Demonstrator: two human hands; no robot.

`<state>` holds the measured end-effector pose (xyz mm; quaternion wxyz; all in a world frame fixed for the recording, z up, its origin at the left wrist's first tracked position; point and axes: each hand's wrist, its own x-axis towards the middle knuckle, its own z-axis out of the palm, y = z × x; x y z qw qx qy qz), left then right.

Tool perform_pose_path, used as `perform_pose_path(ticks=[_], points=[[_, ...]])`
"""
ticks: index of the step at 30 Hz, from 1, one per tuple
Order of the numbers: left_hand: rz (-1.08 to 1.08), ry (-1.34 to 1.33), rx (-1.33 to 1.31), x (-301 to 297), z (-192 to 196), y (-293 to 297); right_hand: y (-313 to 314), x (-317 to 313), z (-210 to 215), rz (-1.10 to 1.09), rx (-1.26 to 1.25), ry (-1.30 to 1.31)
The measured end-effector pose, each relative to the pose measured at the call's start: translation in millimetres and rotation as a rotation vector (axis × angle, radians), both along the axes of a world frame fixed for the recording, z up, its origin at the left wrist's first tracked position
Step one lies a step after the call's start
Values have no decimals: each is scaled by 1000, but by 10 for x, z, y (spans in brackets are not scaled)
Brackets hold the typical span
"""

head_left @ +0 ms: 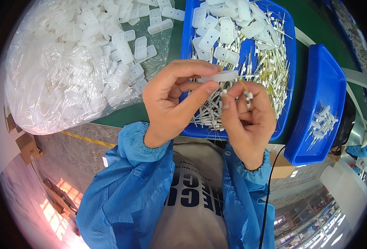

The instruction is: The person inserts metal pins into small white plastic component housings by hand at a manufacturing workbench.

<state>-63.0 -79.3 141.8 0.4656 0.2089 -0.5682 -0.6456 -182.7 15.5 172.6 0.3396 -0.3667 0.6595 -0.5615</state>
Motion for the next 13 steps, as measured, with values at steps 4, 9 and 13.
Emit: perform_pose_path(ticks=[4,9,13], points=[[-20,-14,48,-4,39,11,-27,-49,79,-98,3,-16],[-59,45,119,0,-3,12,26,-296,123,-17,76,589],[-74,80,119,35,-27,8,42,-324,186,33,46,937]])
